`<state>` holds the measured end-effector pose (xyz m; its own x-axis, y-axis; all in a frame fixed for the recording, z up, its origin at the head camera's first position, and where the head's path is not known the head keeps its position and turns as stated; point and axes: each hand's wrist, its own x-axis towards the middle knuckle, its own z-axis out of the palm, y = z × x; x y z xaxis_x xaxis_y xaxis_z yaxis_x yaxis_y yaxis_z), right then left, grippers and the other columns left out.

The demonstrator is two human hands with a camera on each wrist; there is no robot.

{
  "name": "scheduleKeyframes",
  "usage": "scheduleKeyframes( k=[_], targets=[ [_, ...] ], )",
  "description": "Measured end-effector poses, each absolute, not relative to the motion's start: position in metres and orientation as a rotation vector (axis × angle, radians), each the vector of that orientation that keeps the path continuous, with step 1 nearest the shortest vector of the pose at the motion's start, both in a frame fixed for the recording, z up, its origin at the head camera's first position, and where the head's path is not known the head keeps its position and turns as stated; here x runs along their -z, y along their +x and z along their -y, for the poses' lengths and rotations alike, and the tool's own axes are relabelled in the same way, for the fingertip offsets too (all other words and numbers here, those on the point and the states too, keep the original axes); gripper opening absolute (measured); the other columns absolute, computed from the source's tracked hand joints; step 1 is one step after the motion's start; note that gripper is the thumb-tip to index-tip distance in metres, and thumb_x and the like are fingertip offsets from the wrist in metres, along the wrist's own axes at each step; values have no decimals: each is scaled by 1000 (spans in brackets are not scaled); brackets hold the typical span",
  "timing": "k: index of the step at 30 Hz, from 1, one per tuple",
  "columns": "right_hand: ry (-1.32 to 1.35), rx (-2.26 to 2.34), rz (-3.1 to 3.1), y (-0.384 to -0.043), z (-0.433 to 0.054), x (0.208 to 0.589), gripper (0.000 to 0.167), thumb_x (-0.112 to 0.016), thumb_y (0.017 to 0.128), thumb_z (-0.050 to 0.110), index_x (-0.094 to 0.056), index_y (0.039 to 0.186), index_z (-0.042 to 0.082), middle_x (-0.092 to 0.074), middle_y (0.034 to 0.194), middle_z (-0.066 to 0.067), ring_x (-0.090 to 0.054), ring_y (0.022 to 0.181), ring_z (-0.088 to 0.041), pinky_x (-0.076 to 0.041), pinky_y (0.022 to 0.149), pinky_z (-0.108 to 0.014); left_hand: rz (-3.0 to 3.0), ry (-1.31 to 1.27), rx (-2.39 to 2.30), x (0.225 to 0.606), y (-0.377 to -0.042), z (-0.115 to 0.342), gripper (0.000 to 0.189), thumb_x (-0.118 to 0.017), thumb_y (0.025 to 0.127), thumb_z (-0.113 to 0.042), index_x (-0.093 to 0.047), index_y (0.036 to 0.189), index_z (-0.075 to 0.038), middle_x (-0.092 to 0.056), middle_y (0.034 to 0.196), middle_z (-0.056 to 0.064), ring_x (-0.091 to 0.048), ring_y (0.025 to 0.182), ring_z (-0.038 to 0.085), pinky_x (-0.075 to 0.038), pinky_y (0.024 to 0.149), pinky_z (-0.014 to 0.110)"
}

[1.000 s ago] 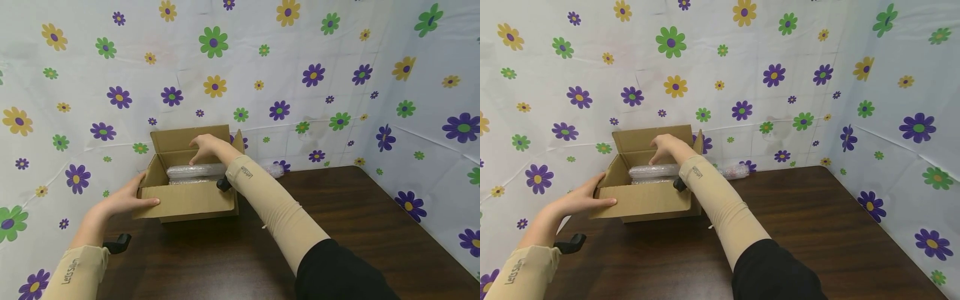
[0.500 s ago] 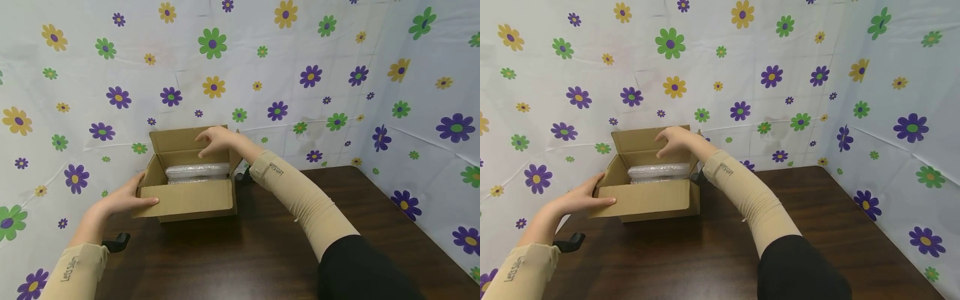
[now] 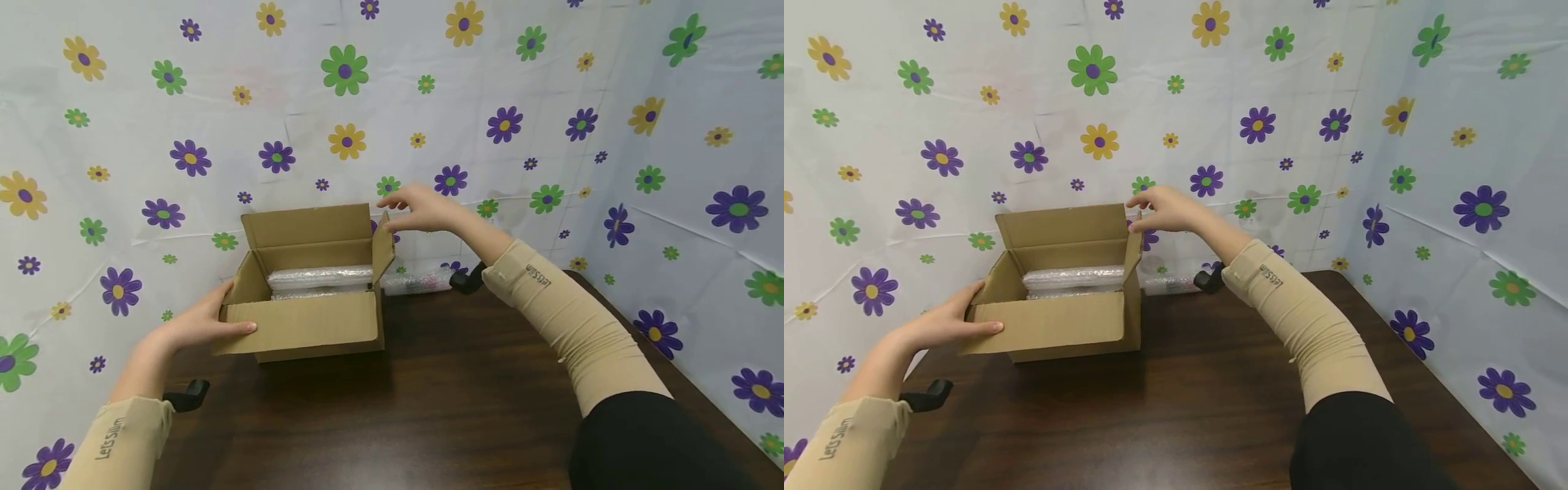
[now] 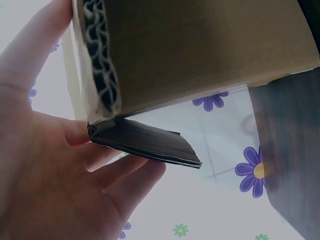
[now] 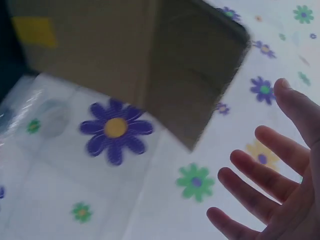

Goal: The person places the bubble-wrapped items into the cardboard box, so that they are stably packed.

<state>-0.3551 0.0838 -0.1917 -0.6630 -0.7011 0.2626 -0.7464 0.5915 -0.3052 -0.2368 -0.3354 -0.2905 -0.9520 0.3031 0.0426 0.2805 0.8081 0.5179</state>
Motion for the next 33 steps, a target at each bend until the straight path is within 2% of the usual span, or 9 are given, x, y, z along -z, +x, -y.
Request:
scheduleKeyframes(
  k=[8, 15, 22, 28, 33],
  targets=[
    [1159, -518, 2747, -359, -119, 235, 62, -77, 83, 34, -56, 137, 12, -58, 132, -9, -54, 119, -31, -45, 97, -46, -2960, 479, -801, 289, -237, 335, 111, -76, 83, -37, -2, 147, 15, -9, 148, 43, -11, 135, 60, -17, 104, 71],
    [1098, -587, 2731, -366, -139, 285, 65, -78, 83, 31, -53, 138, 7, -56, 134, -14, -52, 120, -34, -44, 98, -50, -2966, 490, -780, 290, -238, 334, 109, -75, 84, -37, -3, 147, 15, -13, 147, 43, -15, 133, 60, -19, 103, 71],
    [1038, -598, 2710, -380, -146, 328, 65, -79, 82, 29, -54, 137, 5, -53, 138, -16, -47, 128, -34, -37, 106, -49, -2971, 507, -790, 290, -237, 334, 107, -75, 84, -35, -5, 148, 14, -19, 146, 41, -22, 132, 58, -23, 101, 71],
    [1004, -564, 2680, -391, -147, 357, 73, -82, 77, 35, -54, 137, 6, -52, 139, -17, -45, 129, -35, -36, 107, -50, -2981, 529, -810, 291, -236, 335, 104, -75, 84, -35, -8, 149, 11, -27, 143, 38, -29, 128, 53, -25, 100, 70],
    [931, -581, 2742, -396, -145, 376, 77, -82, 77, 36, -50, 141, 8, -46, 144, -17, -41, 133, -36, -34, 107, -53, -2978, 552, -821, 293, -235, 336, 104, -76, 84, -35, -8, 149, 11, -27, 143, 38, -28, 129, 53, -25, 100, 70]
  ],
)
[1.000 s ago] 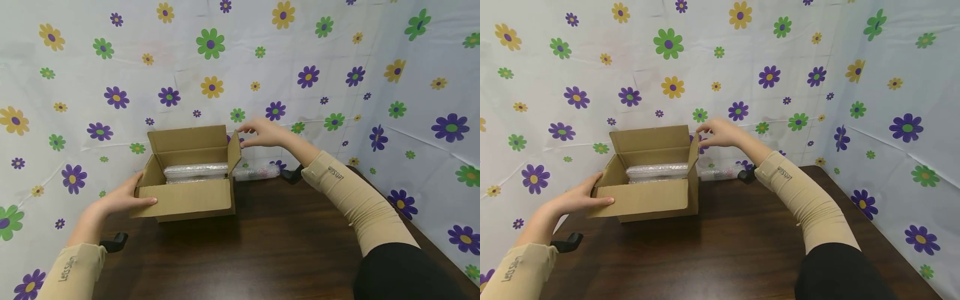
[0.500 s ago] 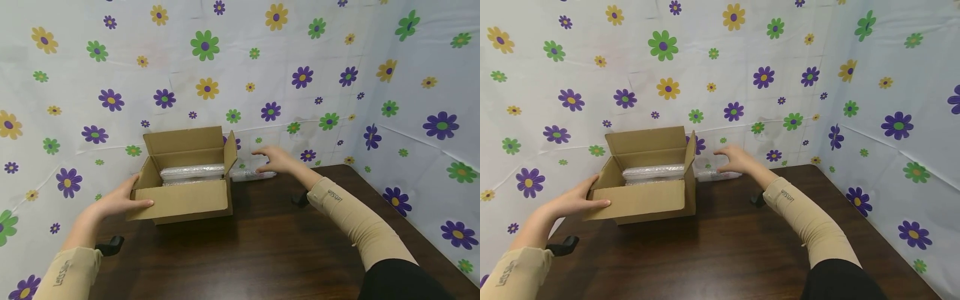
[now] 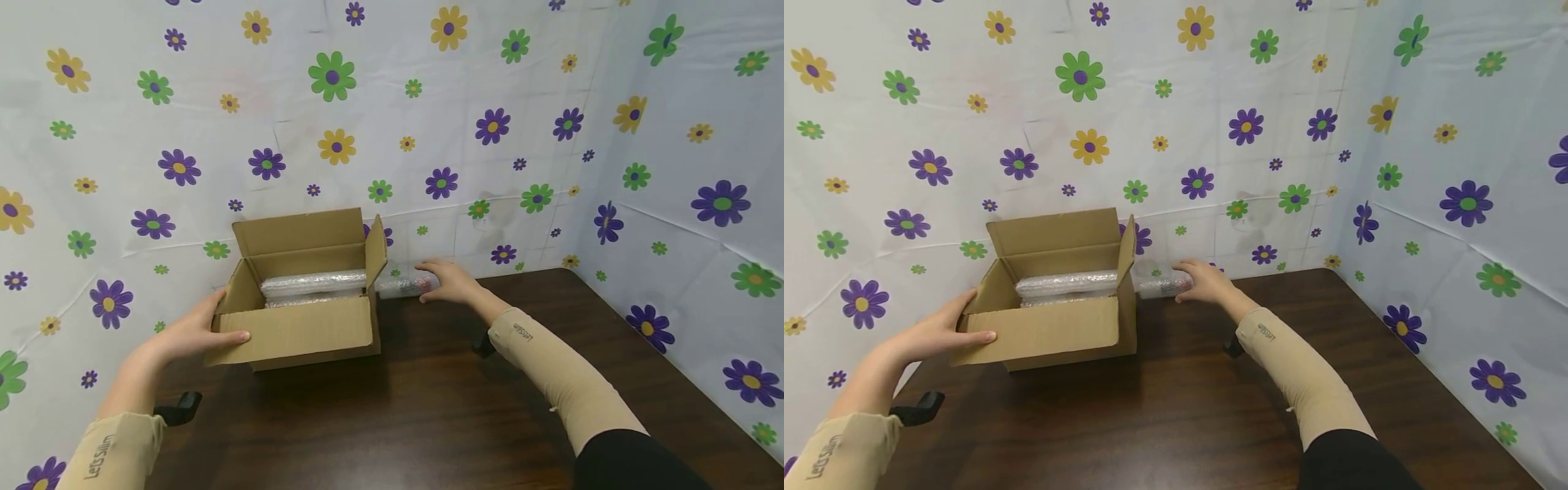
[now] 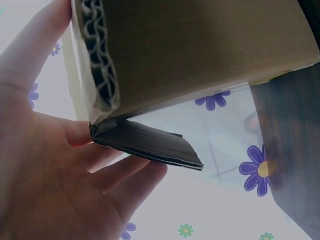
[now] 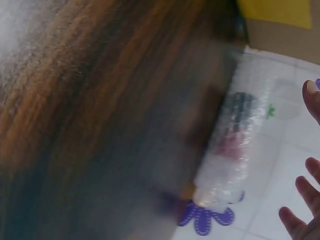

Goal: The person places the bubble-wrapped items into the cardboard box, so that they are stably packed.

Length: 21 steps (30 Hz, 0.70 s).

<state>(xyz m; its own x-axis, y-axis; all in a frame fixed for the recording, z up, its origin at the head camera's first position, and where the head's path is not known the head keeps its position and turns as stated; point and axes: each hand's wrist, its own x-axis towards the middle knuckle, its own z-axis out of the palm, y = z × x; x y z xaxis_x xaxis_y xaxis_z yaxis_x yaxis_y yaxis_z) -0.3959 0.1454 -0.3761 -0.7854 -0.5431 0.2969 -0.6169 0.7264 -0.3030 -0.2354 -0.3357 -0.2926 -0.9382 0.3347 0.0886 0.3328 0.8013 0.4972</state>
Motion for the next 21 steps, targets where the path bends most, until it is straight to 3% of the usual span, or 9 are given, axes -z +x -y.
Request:
scheduleKeyframes(
  k=[7, 14, 21],
  targets=[
    [863, -666, 2815, -406, -137, 392, 77, -81, 78, 33, -48, 144, 10, -42, 149, -14, -37, 137, -34, -31, 109, -52, -2970, 512, -793, 293, -234, 338, 108, -75, 84, -36, -5, 148, 14, -16, 147, 42, -18, 133, 59, -21, 101, 72],
    [800, -640, 2820, -418, -131, 402, 75, -83, 76, 32, -51, 141, 10, -47, 145, -13, -42, 133, -32, -33, 109, -51, -2964, 521, -814, 293, -237, 335, 106, -76, 83, -35, -7, 148, 13, -19, 146, 41, -20, 133, 57, -22, 101, 71],
    [732, -567, 2851, -431, -128, 406, 76, -84, 75, 34, -52, 141, 13, -49, 144, -11, -43, 132, -30, -34, 108, -49, -2972, 498, -787, 290, -236, 334, 109, -75, 83, -37, -4, 148, 13, -13, 148, 42, -15, 134, 59, -19, 102, 72]
  ],
)
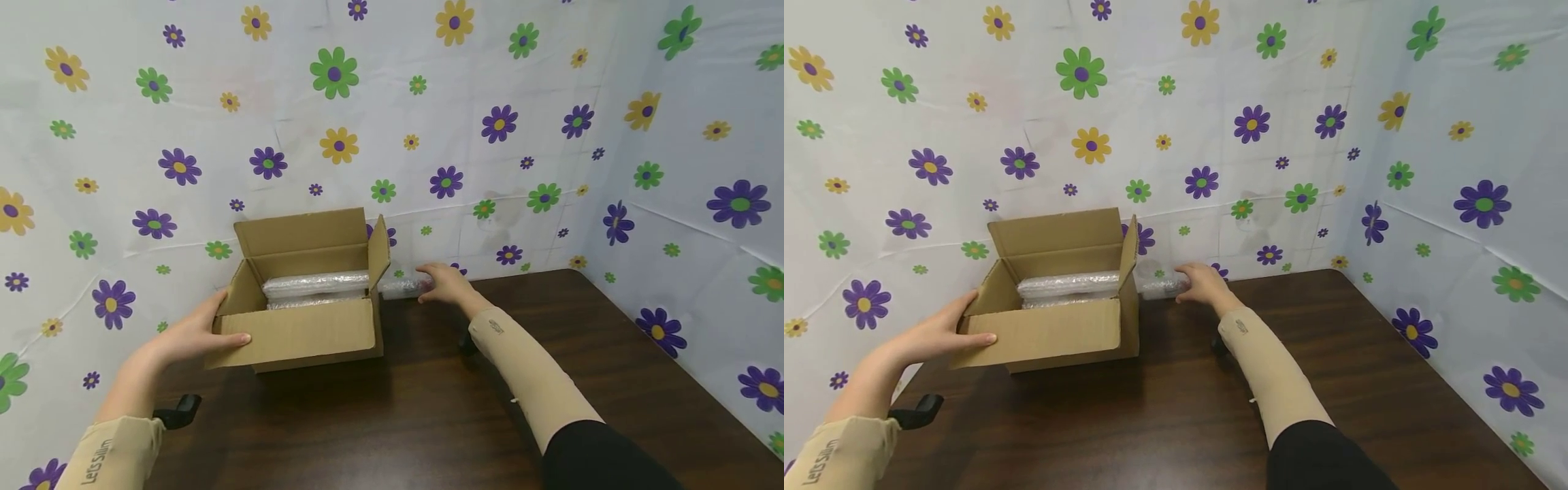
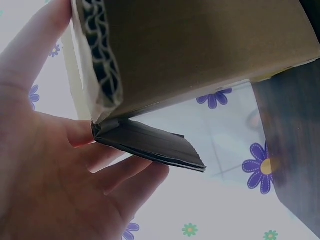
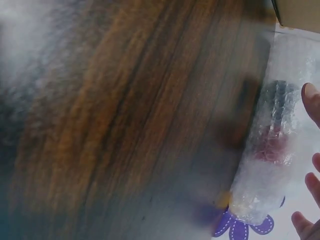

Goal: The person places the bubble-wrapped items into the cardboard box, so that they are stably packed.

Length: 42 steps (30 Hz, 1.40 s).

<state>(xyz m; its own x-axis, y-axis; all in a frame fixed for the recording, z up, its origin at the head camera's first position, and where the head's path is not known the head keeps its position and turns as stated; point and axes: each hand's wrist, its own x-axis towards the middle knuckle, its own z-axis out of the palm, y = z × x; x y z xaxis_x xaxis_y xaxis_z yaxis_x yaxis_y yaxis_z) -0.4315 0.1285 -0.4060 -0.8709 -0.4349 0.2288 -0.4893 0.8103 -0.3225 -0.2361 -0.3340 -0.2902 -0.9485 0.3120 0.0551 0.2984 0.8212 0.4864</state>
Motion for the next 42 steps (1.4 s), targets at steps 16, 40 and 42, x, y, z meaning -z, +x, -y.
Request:
scheduleKeyframes(
  k=[16, 40, 42],
  targets=[
    [691, -492, 2896, -444, -120, 410, 77, -85, 73, 36, -52, 141, 16, -49, 144, -8, -43, 132, -30, -29, 109, -55, -2988, 476, -749, 288, -234, 335, 111, -75, 84, -40, -2, 149, 13, -7, 150, 42, -9, 136, 59, -17, 103, 72],
    [675, -342, 2918, -453, -112, 422, 71, -85, 74, 29, -56, 138, 17, -55, 138, -8, -48, 128, -28, -33, 102, -56, -2990, 473, -745, 292, -237, 335, 111, -74, 84, -40, -2, 148, 15, -8, 149, 42, -11, 135, 59, -17, 104, 71],
    [680, -335, 2904, -454, -112, 423, 69, -85, 75, 27, -56, 137, 17, -56, 137, -9, -48, 128, -29, -34, 101, -56, -2988, 470, -742, 292, -238, 335, 111, -74, 84, -41, -2, 148, 15, -8, 149, 43, -10, 135, 59, -17, 104, 71]
  ],
)
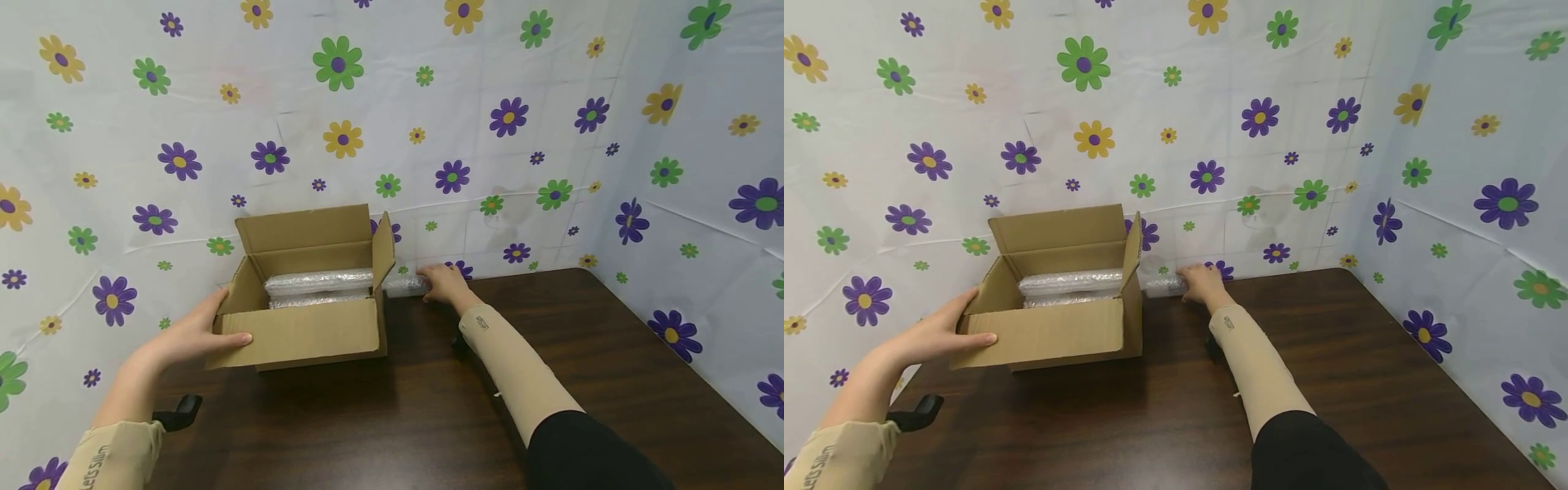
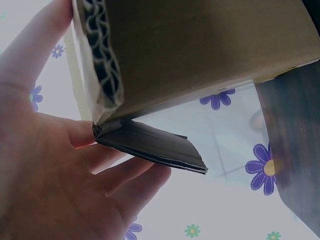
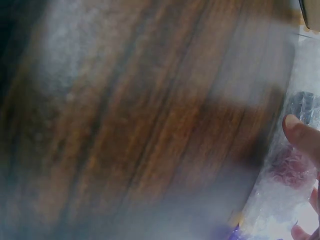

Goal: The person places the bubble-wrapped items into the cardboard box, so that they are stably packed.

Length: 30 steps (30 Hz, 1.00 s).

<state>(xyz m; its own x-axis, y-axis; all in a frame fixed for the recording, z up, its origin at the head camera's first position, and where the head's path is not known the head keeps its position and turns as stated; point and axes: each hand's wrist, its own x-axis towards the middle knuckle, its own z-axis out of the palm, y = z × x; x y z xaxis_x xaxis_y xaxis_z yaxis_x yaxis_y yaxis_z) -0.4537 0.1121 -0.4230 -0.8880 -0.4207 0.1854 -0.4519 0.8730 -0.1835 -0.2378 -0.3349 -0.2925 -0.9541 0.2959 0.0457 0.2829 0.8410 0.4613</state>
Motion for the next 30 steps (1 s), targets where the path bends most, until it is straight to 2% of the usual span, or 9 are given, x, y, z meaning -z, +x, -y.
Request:
scheduleKeyframes(
  k=[5, 12, 19, 30],
  targets=[
    [687, -308, 2869, -452, -111, 422, 60, -81, 79, 21, -59, 134, 15, -59, 133, -10, -48, 127, -31, -36, 99, -57, -2986, 463, -744, 291, -238, 335, 112, -74, 84, -41, -2, 148, 15, -7, 149, 42, -10, 135, 59, -17, 104, 71],
    [682, -334, 2862, -451, -110, 422, 53, -80, 80, 18, -62, 130, 15, -62, 129, -8, -51, 124, -29, -34, 102, -57, -2991, 457, -737, 292, -239, 336, 112, -75, 83, -42, -3, 148, 15, -9, 149, 42, -11, 135, 59, -17, 104, 71],
    [694, -335, 2881, -456, -110, 428, 57, -82, 78, 23, -62, 130, 16, -61, 129, -7, -52, 122, -28, -33, 102, -60, -2986, 448, -737, 293, -238, 335, 112, -75, 83, -42, -3, 147, 16, -8, 149, 43, -11, 135, 60, -17, 104, 71],
    [687, -300, 2880, -450, -113, 426, 64, -83, 77, 21, -58, 136, 19, -58, 134, -7, -50, 124, -28, -39, 95, -55, -2988, 452, -744, 291, -238, 334, 112, -75, 83, -41, -2, 148, 15, -8, 149, 42, -11, 135, 59, -17, 104, 71]
  ],
)
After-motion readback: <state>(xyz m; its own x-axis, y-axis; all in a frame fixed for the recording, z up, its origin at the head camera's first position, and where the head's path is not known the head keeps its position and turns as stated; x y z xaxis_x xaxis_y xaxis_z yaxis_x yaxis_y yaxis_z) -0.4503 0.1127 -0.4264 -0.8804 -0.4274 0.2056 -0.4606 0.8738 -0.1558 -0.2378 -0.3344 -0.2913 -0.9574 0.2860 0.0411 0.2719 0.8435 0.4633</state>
